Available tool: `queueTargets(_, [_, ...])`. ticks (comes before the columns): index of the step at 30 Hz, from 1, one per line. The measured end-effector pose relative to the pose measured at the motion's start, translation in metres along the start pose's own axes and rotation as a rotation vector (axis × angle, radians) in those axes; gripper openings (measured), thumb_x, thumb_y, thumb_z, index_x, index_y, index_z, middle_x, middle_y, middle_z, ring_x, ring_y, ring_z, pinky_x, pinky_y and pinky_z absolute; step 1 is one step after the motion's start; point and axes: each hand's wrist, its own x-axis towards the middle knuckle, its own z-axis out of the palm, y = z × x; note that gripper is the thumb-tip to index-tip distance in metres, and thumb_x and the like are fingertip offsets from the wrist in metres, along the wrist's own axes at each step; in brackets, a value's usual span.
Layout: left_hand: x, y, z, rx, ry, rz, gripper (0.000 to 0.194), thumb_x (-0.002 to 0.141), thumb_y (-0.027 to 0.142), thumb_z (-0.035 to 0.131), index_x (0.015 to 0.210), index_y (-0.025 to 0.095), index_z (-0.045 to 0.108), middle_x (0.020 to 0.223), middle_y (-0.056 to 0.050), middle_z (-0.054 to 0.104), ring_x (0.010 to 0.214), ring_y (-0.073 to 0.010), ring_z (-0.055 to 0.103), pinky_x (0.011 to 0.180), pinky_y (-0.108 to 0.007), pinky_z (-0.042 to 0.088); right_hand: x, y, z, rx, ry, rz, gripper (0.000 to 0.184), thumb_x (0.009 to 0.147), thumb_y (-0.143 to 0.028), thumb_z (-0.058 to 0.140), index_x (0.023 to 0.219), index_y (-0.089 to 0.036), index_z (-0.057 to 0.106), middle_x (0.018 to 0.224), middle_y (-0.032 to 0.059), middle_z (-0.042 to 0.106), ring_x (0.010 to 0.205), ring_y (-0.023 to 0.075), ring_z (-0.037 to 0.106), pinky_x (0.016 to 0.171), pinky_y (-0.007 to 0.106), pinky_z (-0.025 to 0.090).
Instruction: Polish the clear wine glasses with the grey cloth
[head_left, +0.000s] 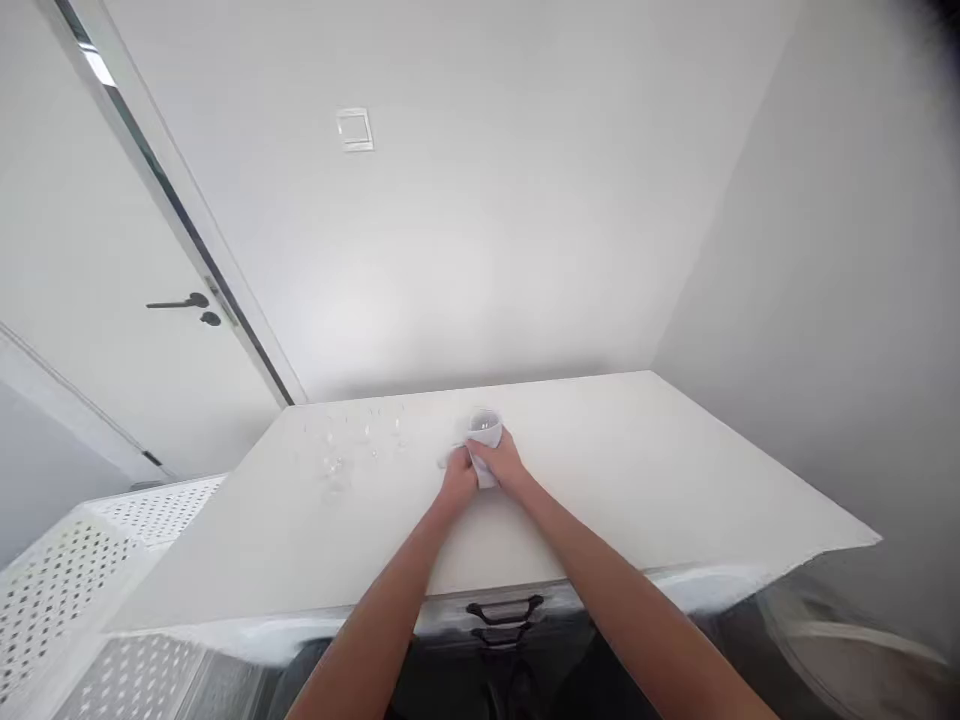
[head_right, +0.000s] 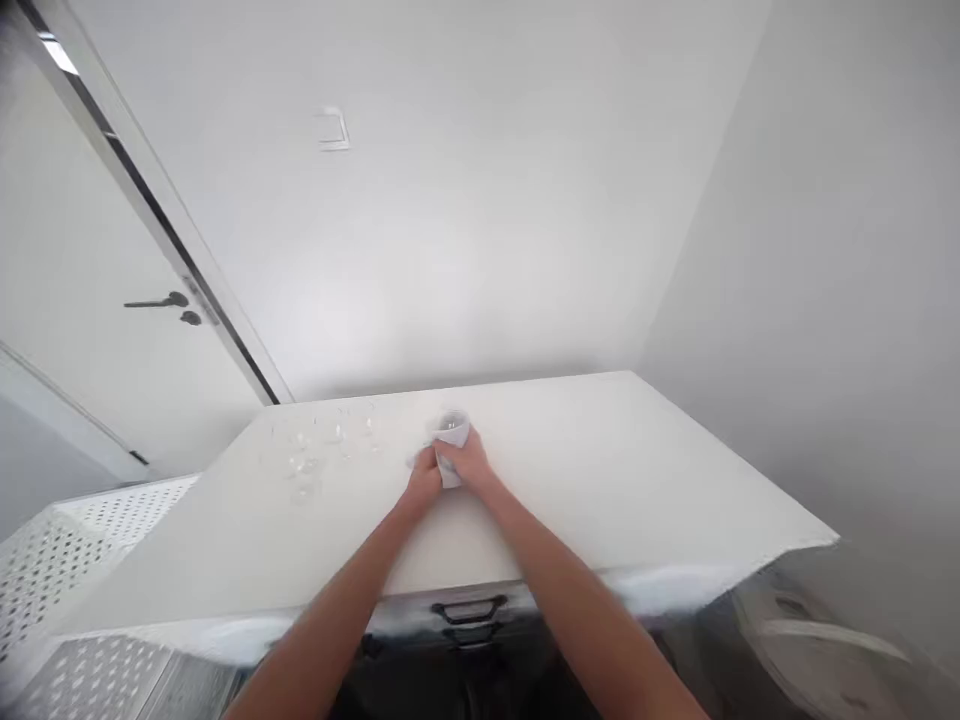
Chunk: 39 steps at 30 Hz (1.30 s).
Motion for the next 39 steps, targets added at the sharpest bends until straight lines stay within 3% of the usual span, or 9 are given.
queueTargets(4, [0.007,0.004,0.0,0.011,0.04,0.029,0.021,0.084,0.034,0.066,0.09,0.015,0.074,0.092,-0.009,0.074,0.092,-0.0264,0.066,0.086,-0.04,0.052,0.007,-0.01,-0.002,0.173,-0.014,-0.007,0.047,0.059,-0.041,0.091,0.093,-0.018,0.068,0.087,0.0032,0.073,0.076,0.0176,0.065,0.072,0.03,0.054])
queueTargets(8, [0.004,0.008,-0.01,-0.012,0.267,-0.001,0.03,0.086,0.045,0.07,0.104,0.021,0.073,0.113,-0.01,0.071,0.113,-0.0288,0.063,0.098,-0.043,0.049,0.013,-0.02,-0.012,0.412,0.054,0.033,0.046,0.066,-0.051,0.088,0.092,-0.019,0.067,0.088,0.003,0.072,0.079,0.0171,0.066,0.073,0.03,0.053])
queueTargets(11, [0.003,0.012,-0.016,-0.191,0.386,-0.009,0.042,0.087,0.055,0.068,0.115,0.024,0.068,0.129,-0.011,0.065,0.126,-0.0287,0.057,0.104,-0.044,0.046,0.01,-0.024,-0.023,0.387,-0.113,0.23,0.05,0.065,-0.056,0.088,0.09,-0.018,0.066,0.082,0.0032,0.07,0.075,0.0176,0.064,0.069,0.03,0.051])
queueTargets(14, [0.003,0.017,-0.016,-0.489,0.208,0.003,0.057,0.086,0.063,0.067,0.127,0.024,0.064,0.138,-0.014,0.062,0.129,-0.0304,0.058,0.105,-0.045,0.048,0.0,-0.026,-0.028,0.261,-0.495,0.409,0.052,0.063,-0.052,0.09,0.092,-0.016,0.067,0.083,0.005,0.07,0.075,0.0189,0.064,0.069,0.031,0.051])
queueTargets(17, [0.002,0.024,-0.015,-0.519,0.061,0.004,0.053,0.086,0.059,0.069,0.121,0.018,0.069,0.129,-0.016,0.068,0.124,-0.0323,0.062,0.106,-0.046,0.048,-0.009,-0.029,-0.023,0.119,-0.688,0.314,0.047,0.068,-0.049,0.088,0.094,-0.017,0.066,0.086,0.0047,0.069,0.079,0.0198,0.064,0.073,0.032,0.05])
queueTargets(22, [-0.004,0.036,-0.014,-0.349,0.157,0.106,0.043,0.087,0.048,0.072,0.12,0.021,0.071,0.127,-0.013,0.071,0.122,-0.0308,0.063,0.106,-0.045,0.047,-0.01,-0.033,-0.018,-0.355,-0.408,-0.154,0.035,0.084,-0.042,0.072,0.109,-0.021,0.061,0.092,0.0037,0.068,0.086,0.0218,0.062,0.079,0.034,0.047])
queueTargets(25, [-0.007,0.039,-0.015,-0.265,0.141,0.155,0.044,0.085,0.044,0.076,0.123,0.023,0.068,0.136,-0.013,0.066,0.128,-0.0311,0.059,0.105,-0.045,0.048,-0.008,-0.034,-0.024,-0.536,-0.297,-0.211,0.031,0.086,-0.038,0.066,0.111,-0.024,0.058,0.087,0.0018,0.067,0.077,0.0207,0.06,0.074,0.033,0.046])
queueTargets(32, [-0.003,0.031,-0.016,-0.244,0.111,0.112,0.039,0.075,0.037,0.084,0.106,0.023,0.064,0.112,-0.012,0.074,0.123,-0.0316,0.062,0.101,-0.048,0.048,-0.008,-0.036,-0.028,-0.296,-0.84,0.048,0.036,0.082,-0.042,0.071,0.107,-0.017,0.064,0.095,0.0061,0.069,0.088,0.0223,0.064,0.077,0.033,0.049])
queueTargets(39, [-0.004,0.034,-0.018,-0.268,0.262,0.146,0.037,0.074,0.032,0.084,0.103,0.025,0.063,0.116,-0.009,0.071,0.135,-0.0296,0.053,0.111,-0.048,0.041,-0.016,-0.029,-0.008,-0.8,-0.394,-0.173,0.042,0.08,-0.022,0.063,0.121,-0.02,0.057,0.083,0.0035,0.066,0.082,0.0232,0.059,0.078,0.036,0.045])
